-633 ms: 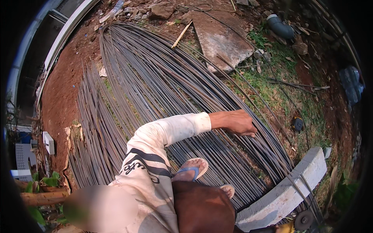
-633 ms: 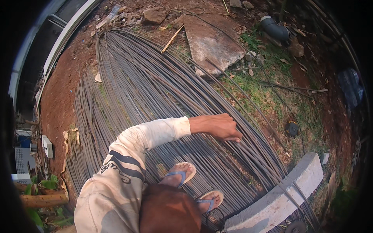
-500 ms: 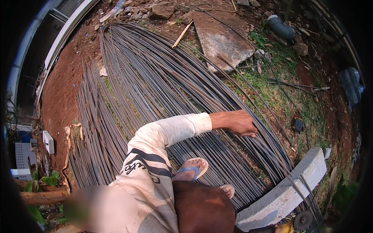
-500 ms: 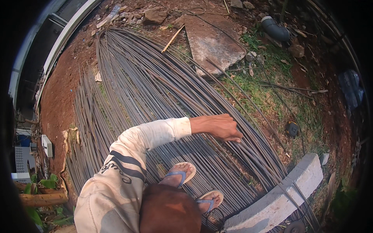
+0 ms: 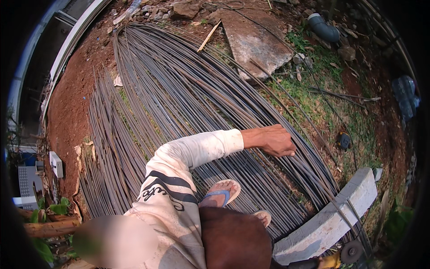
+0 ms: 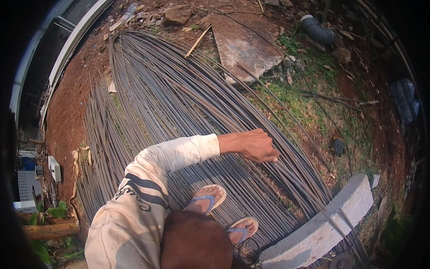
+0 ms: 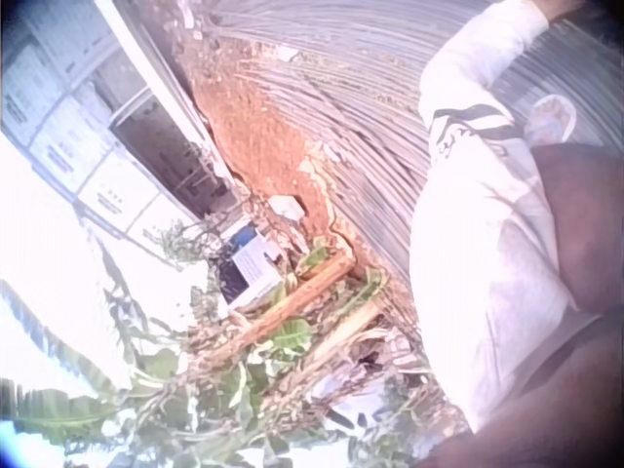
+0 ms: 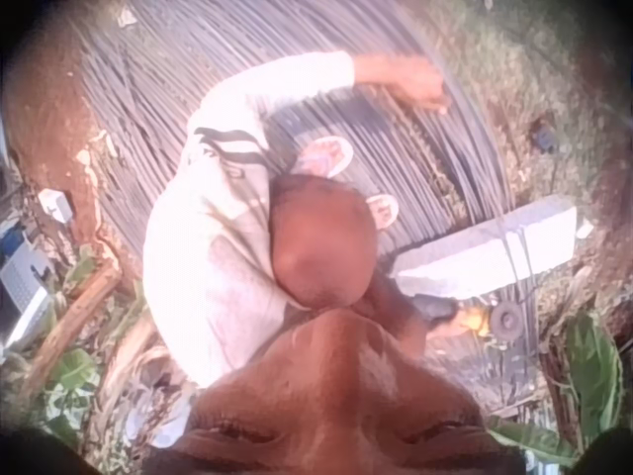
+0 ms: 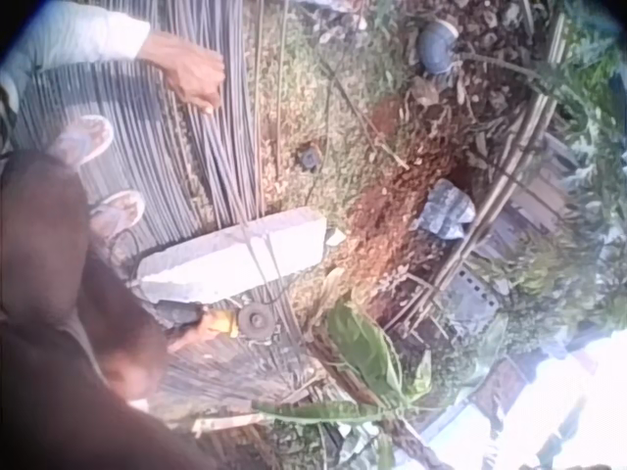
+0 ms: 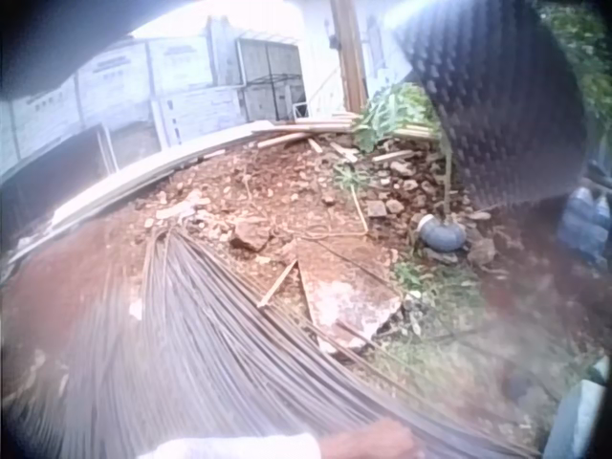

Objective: The person uses an angle grinder to cut multiple metal rods laid on the ground. They position each rod, cut it, and then move the cut pieces aside while continuing with the next rod.

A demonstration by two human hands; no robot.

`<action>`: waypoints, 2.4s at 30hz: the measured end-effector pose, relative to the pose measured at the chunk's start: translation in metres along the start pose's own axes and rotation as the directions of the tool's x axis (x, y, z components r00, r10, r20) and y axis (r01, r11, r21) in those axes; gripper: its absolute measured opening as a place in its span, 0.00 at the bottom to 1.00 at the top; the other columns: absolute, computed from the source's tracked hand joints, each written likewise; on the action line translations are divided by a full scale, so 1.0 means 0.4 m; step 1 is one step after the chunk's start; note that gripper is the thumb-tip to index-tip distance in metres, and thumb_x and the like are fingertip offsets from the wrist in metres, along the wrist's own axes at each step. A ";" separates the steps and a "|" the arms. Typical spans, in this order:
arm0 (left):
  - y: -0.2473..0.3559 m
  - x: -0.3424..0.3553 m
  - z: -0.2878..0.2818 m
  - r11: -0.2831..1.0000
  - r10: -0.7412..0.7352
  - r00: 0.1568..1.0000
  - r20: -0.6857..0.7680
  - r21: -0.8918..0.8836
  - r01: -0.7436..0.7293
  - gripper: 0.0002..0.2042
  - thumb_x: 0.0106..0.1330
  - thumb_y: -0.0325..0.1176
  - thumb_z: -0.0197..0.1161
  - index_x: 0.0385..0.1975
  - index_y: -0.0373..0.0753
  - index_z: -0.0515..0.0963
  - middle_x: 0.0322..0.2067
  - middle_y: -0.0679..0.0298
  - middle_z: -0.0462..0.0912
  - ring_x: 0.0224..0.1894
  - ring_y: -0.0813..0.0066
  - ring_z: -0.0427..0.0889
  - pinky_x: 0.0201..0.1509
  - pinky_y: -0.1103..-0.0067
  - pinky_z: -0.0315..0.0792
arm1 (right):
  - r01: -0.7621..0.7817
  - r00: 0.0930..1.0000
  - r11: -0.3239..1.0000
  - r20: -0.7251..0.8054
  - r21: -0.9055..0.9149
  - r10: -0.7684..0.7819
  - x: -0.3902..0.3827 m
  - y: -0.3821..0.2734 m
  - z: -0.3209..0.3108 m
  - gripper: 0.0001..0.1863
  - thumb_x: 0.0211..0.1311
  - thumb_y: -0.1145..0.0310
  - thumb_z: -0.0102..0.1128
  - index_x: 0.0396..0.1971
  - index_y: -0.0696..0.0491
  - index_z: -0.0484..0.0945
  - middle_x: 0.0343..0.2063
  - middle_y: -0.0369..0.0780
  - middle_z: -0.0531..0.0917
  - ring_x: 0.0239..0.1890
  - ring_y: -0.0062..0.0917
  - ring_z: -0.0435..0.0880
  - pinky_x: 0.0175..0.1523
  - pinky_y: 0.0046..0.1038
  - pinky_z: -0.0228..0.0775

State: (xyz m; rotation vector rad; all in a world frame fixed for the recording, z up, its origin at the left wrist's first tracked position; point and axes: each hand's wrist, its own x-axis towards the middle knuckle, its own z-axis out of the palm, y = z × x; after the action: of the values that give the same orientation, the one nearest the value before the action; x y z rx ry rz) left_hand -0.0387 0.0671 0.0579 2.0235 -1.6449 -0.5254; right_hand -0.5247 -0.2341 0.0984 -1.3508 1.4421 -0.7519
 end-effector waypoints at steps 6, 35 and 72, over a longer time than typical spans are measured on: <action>-0.003 0.004 -0.003 1.000 -0.031 0.998 0.060 0.003 0.030 0.23 0.87 0.50 0.49 0.38 0.37 0.81 0.18 0.51 0.77 0.25 0.45 0.81 0.36 0.52 0.75 | -0.007 1.000 1.000 0.002 -0.006 0.007 -0.004 -0.003 -0.009 0.36 0.57 0.73 0.71 0.66 0.59 0.67 0.36 0.42 0.82 0.33 0.29 0.85 0.38 0.32 0.82; 0.023 0.004 0.070 0.977 -0.172 0.985 -0.001 0.127 0.171 0.24 0.85 0.50 0.51 0.27 0.40 0.76 0.12 0.54 0.73 0.17 0.47 0.76 0.26 0.56 0.68 | 0.137 0.932 0.956 0.362 -0.259 -0.036 -0.027 -0.135 0.009 0.38 0.43 0.75 0.77 0.60 0.56 0.74 0.42 0.35 0.82 0.41 0.22 0.82 0.49 0.28 0.78; 0.001 0.012 0.073 0.987 -0.119 0.990 -0.071 0.098 0.125 0.23 0.82 0.48 0.56 0.26 0.37 0.78 0.12 0.52 0.72 0.16 0.46 0.74 0.25 0.56 0.66 | 0.285 0.856 0.871 0.515 -0.401 -0.043 0.055 -0.109 0.164 0.37 0.44 0.77 0.74 0.60 0.57 0.74 0.43 0.36 0.83 0.43 0.25 0.82 0.52 0.29 0.77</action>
State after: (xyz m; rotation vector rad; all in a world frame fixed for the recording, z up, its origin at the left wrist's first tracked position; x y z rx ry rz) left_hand -0.0547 0.0588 0.0343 2.2026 -1.5454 -0.4209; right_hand -0.4460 -0.2518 0.1118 -1.8982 1.1258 -0.1225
